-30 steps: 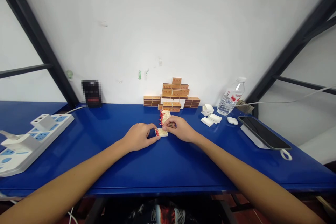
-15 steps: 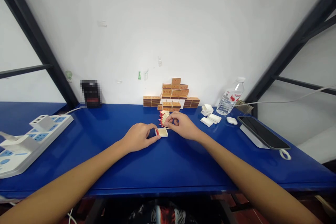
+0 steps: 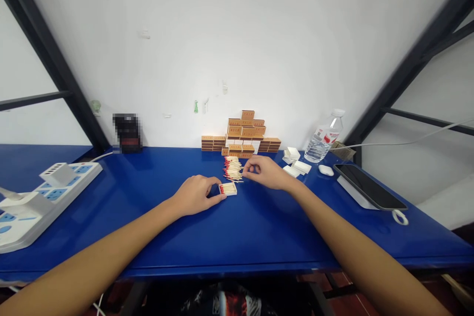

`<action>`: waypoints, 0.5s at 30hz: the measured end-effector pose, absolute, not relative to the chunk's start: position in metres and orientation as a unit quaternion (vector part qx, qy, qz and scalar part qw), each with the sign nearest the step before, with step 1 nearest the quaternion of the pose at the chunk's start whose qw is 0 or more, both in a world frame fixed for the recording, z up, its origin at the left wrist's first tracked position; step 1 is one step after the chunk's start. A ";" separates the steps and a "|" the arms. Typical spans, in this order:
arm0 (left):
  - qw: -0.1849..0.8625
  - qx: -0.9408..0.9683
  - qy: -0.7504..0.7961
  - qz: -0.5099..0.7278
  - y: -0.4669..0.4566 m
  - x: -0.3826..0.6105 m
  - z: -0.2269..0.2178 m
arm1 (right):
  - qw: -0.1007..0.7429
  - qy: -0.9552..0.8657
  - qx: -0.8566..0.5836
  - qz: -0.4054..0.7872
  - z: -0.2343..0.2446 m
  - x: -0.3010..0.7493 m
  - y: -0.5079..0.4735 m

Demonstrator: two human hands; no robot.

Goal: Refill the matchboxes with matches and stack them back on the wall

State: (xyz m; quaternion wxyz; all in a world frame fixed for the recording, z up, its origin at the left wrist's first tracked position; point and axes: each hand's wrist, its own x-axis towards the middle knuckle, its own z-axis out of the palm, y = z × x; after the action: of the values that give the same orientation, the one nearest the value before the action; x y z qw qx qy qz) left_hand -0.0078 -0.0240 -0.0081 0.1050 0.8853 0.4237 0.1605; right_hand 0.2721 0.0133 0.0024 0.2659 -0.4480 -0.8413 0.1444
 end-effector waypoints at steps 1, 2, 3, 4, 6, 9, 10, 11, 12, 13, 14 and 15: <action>0.104 0.885 0.424 0.161 -0.024 -0.008 -0.008 | 0.254 -0.847 -0.439 0.162 0.000 0.270 0.013; 0.104 0.885 0.424 0.161 -0.024 -0.008 -0.008 | 0.245 -0.850 -0.433 0.173 -0.002 0.268 0.012; 0.104 0.885 0.425 0.161 -0.024 -0.008 -0.008 | 0.239 -0.852 -0.429 0.179 -0.004 0.265 0.011; 0.104 0.885 0.425 0.160 -0.024 -0.008 -0.008 | 0.235 -0.855 -0.427 0.179 -0.007 0.262 0.010; 0.105 0.885 0.427 0.156 -0.024 -0.008 -0.008 | 0.234 -0.859 -0.425 0.165 -0.012 0.257 0.009; 0.105 0.885 0.427 0.155 -0.024 -0.008 -0.008 | 0.231 -0.864 -0.425 0.141 -0.018 0.253 0.009; 0.105 0.885 0.427 0.156 -0.024 -0.008 -0.009 | 0.228 -0.865 -0.425 0.140 -0.019 0.252 0.010; 0.105 0.885 0.426 0.157 -0.024 -0.008 -0.009 | 0.223 -0.866 -0.425 0.142 -0.020 0.253 0.011; 0.106 0.885 0.425 0.157 -0.024 -0.008 -0.009 | 0.215 -0.866 -0.426 0.146 -0.020 0.254 0.011; 0.107 0.885 0.425 0.156 -0.024 -0.008 -0.008 | 0.206 -0.867 -0.429 0.150 -0.020 0.255 0.011; 0.108 0.885 0.425 0.155 -0.024 -0.008 -0.008 | 0.196 -0.867 -0.432 0.153 -0.019 0.257 0.011; 0.109 0.885 0.425 0.154 -0.024 -0.008 -0.008 | 0.185 -0.867 -0.437 0.154 -0.017 0.259 0.011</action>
State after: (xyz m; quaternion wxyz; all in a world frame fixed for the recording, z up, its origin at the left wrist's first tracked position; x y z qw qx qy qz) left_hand -0.0080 -0.0239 -0.0081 0.1088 0.8851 0.4253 0.1544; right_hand 0.2594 0.0106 -0.0165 0.1846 -0.4368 -0.8668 0.1543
